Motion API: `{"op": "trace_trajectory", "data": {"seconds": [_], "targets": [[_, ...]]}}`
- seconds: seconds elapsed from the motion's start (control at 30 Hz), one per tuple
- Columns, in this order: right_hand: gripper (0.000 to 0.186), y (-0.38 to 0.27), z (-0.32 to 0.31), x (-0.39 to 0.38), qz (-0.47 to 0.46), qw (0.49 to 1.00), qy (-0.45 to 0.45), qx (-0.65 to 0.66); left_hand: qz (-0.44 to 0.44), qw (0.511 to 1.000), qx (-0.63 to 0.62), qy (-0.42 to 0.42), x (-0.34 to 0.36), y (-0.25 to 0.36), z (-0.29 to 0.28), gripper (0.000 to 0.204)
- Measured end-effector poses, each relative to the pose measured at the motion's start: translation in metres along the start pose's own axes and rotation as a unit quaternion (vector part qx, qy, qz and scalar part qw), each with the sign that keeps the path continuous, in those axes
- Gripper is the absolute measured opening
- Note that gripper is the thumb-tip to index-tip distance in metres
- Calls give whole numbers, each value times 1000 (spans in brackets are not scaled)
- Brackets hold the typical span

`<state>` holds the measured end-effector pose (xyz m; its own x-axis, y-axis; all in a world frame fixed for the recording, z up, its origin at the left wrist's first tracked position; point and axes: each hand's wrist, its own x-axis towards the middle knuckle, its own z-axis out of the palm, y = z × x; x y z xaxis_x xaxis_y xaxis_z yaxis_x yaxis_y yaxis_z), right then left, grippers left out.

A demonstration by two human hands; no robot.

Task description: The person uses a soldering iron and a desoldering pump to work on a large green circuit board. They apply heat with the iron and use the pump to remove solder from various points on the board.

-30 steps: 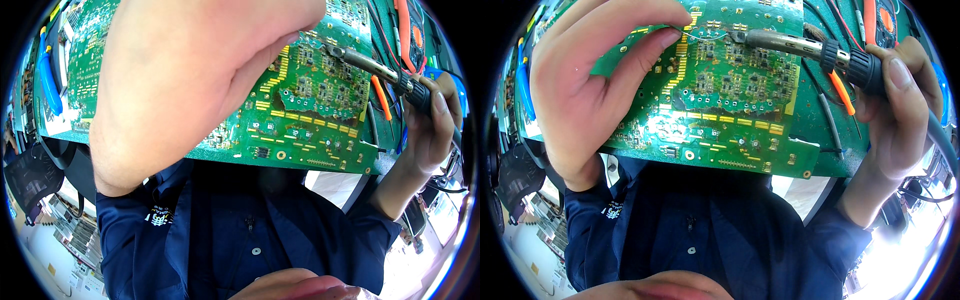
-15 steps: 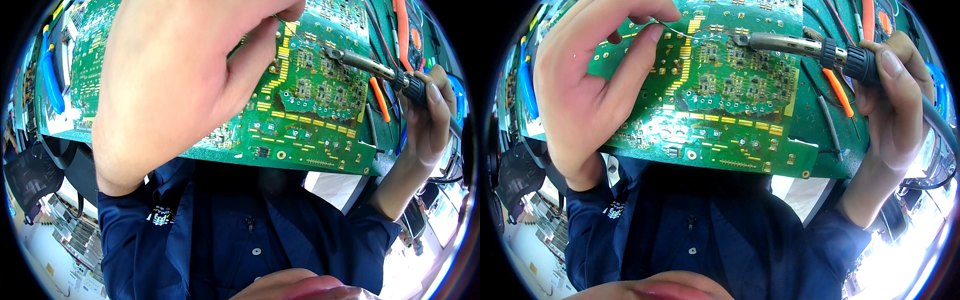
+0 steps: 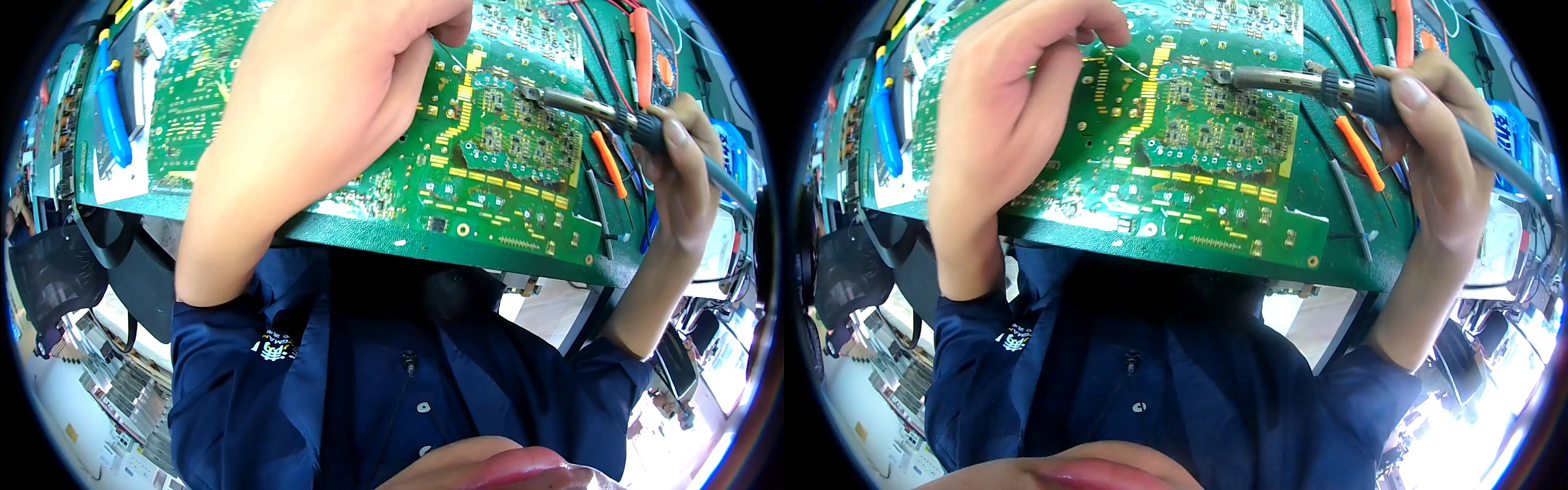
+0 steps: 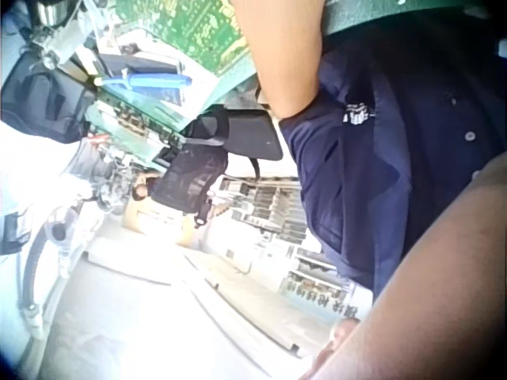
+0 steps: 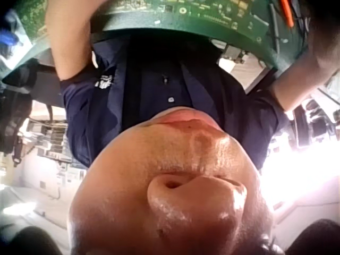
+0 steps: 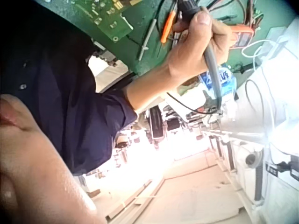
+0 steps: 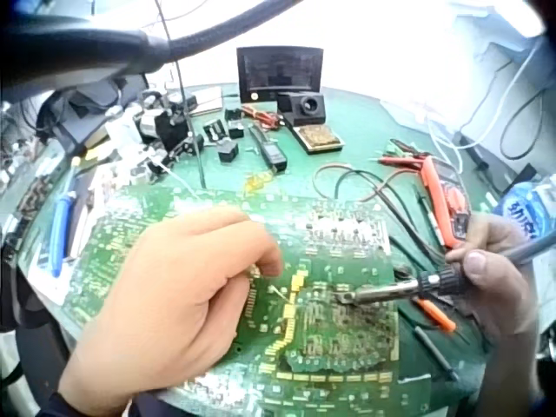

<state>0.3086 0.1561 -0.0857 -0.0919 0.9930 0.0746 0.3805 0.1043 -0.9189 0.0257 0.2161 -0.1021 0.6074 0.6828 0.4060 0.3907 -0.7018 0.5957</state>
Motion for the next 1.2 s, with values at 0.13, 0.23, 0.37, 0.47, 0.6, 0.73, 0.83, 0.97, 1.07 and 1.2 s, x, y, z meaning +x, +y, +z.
{"op": "trace_trajectory", "data": {"seconds": [0.13, 0.23, 0.37, 0.47, 0.6, 0.73, 0.83, 0.97, 1.07, 1.2], "targets": [[18, 1, -1, 2, 56, 991, 7, 121, 14, 999, 26, -13, 9, 2, -4, 7], [20, 10, -3, 7, 37, 991, -16, 127, 29, 998, 57, -18, 3, 9, -13, 8], [17, 3, -1, 2, 26, 991, 3, 128, 27, 992, 119, -33, -10, 18, -25, 12], [16, 11, -4, 6, 27, 989, -30, 145, -1, 988, 152, -26, -25, 25, -30, 12], [17, 4, 5, 12, 13, 992, -31, 118, 0, 978, 176, 114, -75, 14, -55, 15], [16, 4, 3, 1, 22, 994, 5, 109, -30, 952, 187, 241, -127, 1, -66, 16], [15, 15, -9, -3, 18, 994, -4, 112, -80, 925, 195, 317, -154, -24, -79, 17], [13, 13, -6, 2, 21, 991, -3, 130, -201, 876, 279, 337, -180, -45, -115, 23], [13, 7, -2, 2, 23, 991, 3, 132, -251, 862, 304, 319, -174, -91, -149, 35], [15, 3, 3, 2, 17, 993, 16, 115, -391, 816, 357, 233, -144, -166, -180, 63]]}}
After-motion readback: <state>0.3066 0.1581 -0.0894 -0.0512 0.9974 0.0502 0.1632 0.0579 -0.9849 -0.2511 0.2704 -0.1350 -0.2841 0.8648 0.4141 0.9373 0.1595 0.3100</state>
